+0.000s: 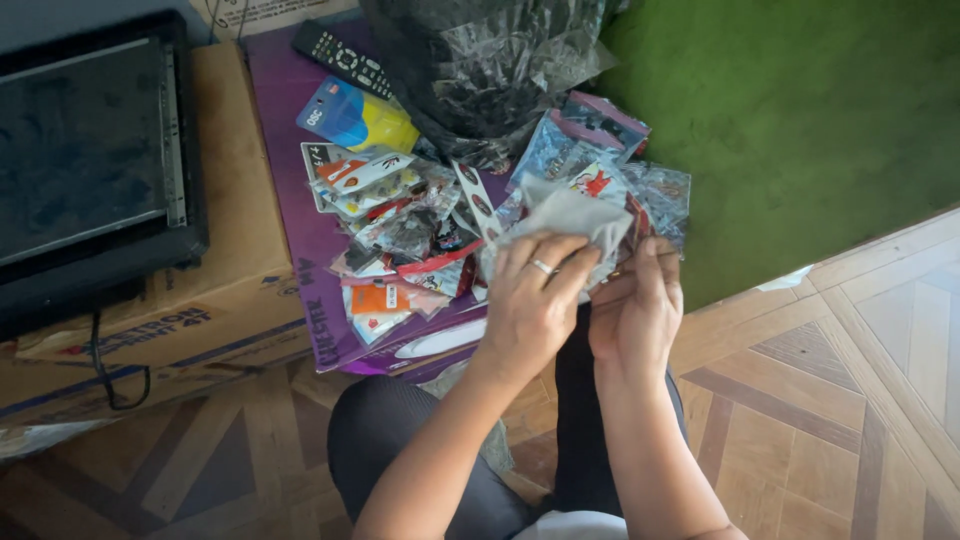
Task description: The person sits on the floor and sorts through a pile of small plastic bags containing various items. They pick up individual bags, open them, and place the contents or the bags themselves into different piles on a purple box.
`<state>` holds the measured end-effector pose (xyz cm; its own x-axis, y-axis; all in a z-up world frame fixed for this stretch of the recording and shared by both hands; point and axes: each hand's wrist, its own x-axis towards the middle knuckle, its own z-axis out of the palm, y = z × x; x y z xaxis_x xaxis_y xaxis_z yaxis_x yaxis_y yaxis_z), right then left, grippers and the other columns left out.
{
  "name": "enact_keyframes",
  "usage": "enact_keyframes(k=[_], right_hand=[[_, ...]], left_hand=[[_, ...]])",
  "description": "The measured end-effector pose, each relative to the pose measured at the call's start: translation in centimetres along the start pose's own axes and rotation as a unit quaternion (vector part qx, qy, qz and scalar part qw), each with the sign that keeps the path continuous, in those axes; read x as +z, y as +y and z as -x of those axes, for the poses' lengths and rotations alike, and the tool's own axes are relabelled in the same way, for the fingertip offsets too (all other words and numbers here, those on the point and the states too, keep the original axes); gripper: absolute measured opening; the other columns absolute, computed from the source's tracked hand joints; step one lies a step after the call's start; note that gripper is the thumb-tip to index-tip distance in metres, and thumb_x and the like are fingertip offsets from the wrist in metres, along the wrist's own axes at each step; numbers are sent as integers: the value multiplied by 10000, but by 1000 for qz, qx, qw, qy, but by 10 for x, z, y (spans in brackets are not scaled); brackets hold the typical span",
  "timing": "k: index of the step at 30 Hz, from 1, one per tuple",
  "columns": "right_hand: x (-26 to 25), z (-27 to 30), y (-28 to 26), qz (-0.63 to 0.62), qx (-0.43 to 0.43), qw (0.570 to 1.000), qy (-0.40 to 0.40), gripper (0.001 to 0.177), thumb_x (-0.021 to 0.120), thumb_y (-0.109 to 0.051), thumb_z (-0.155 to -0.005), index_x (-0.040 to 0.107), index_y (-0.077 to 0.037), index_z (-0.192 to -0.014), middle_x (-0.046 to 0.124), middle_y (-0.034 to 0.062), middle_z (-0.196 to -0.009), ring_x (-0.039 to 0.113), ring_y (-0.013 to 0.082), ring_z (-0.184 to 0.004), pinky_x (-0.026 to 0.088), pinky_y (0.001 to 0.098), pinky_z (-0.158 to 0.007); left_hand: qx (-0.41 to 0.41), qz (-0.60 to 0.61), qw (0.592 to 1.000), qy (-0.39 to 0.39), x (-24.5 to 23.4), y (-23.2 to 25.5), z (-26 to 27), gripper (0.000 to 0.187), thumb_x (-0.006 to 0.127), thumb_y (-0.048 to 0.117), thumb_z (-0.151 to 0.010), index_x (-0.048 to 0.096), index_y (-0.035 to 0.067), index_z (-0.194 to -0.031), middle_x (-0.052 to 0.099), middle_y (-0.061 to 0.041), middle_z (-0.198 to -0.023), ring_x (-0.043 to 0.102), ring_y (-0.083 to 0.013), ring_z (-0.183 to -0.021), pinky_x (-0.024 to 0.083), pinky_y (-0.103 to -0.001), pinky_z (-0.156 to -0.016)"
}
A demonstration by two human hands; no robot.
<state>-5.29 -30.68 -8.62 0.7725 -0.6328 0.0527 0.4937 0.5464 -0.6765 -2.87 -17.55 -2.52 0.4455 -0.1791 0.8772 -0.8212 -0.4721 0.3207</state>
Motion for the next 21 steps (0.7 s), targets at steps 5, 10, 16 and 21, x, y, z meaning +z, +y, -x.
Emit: enact_keyframes(k=[5, 10, 16, 21], right_hand=[[23, 13, 0, 11, 18, 999, -28, 69, 565, -119, -1063, 546, -52, -1066, 657, 76, -811, 748, 244, -705, 663, 421, -608], [34, 24, 0, 7, 29, 998, -56, 89, 569, -127, -1068, 534, -47, -1081, 613, 42, -758, 726, 208, -578, 637, 318, -530], [22, 18, 5, -9, 49, 995, -81, 123, 594, -142, -1046, 524, -43, -1067, 694, 131, -905, 768, 281, -791, 678, 447, -667], [54, 26, -16, 145, -61, 984, -86, 134, 690, -36, -975, 584, 17, -1039, 678, 91, -775, 719, 138, -655, 656, 252, -632]], left_hand=[[30, 31, 998, -47, -11, 2, -8, 199, 561, 140, -1034, 707, 139, -1170, 689, -40, -1281, 634, -305, -1261, 389, -542, -1147], [-49, 34, 994, -89, -13, -14, -6, 288, 619, -21, -963, 706, 103, -1209, 642, -95, -1381, 476, -323, -1418, 307, -559, -1210], [-251, 232, 936, -80, -57, -11, -26, 422, 656, 72, -989, 567, 12, -1398, 640, -244, -1321, 605, -405, -1249, 473, -549, -1103], [-318, 270, 908, -41, -70, -39, -12, 245, 746, 25, -916, 719, 61, -1157, 763, -132, -1036, 737, -284, -981, 586, -453, -925]])
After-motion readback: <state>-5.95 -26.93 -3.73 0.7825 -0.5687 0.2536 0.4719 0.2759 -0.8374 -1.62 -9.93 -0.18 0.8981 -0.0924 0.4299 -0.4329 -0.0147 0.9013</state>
